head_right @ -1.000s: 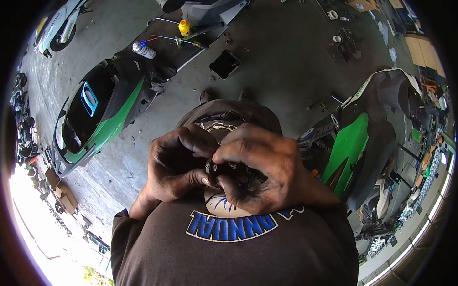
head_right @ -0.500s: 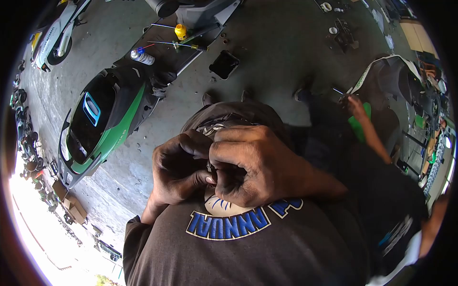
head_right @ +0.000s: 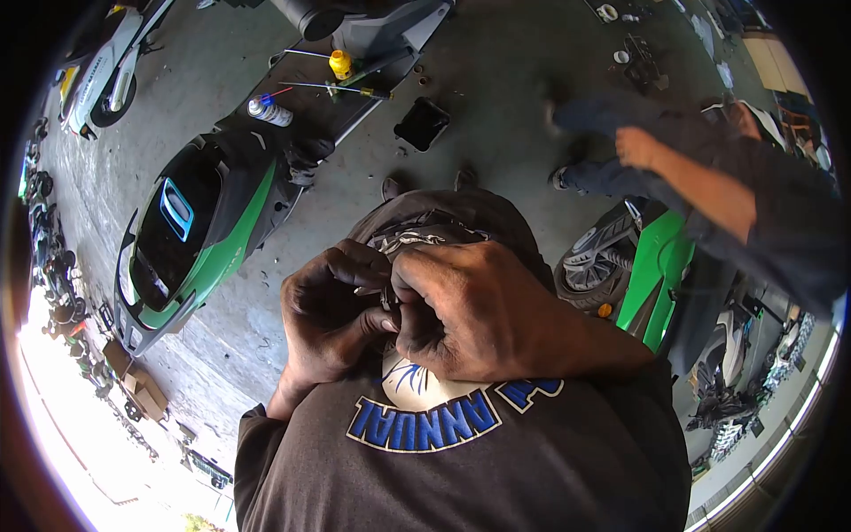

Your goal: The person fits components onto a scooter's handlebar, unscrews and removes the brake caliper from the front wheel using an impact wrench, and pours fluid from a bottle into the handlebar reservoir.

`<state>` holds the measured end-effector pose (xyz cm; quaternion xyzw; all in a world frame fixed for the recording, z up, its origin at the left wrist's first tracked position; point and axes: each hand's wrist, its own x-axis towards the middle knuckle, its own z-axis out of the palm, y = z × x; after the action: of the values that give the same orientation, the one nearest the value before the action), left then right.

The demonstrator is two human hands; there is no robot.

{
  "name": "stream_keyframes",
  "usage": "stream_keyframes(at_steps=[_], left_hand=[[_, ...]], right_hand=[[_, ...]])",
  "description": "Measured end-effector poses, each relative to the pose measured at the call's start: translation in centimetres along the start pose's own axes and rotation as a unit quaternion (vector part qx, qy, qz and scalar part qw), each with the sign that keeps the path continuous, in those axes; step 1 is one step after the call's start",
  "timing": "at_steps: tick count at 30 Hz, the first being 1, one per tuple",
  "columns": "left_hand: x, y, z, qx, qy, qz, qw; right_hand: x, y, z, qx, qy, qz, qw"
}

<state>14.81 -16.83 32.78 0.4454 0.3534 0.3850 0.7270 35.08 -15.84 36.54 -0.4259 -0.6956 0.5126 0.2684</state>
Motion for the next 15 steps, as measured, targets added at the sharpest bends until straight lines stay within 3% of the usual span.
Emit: stream_keyframes(at_steps=[8, 11, 13, 15], left_hand=[[0.8, 0.4, -0.1, 0.008, -0.05, -0.009, 0.999], [0.8, 0.5, -0.1, 0.001, -0.036, -0.027, 0.999], [0.9, 0.5, -0.1, 0.005, -0.053, -0.028, 0.998], [1.0, 0.5, 0.0, 0.011, -0.058, -0.025, 0.998]], right_hand=[[-1.1, 0.6, -0.1, 0.057, 0.003, 0.026, 0.998], [-1.3, 0.5, -0.6, 0.008, 0.026, -0.004, 1.0], [-1.1, 0.5, -0.2, -0.009, 0.109, -0.061, 0.992], [-1.3, 0.7, -0.3, 0.01, 0.098, -0.056, 0.994]])
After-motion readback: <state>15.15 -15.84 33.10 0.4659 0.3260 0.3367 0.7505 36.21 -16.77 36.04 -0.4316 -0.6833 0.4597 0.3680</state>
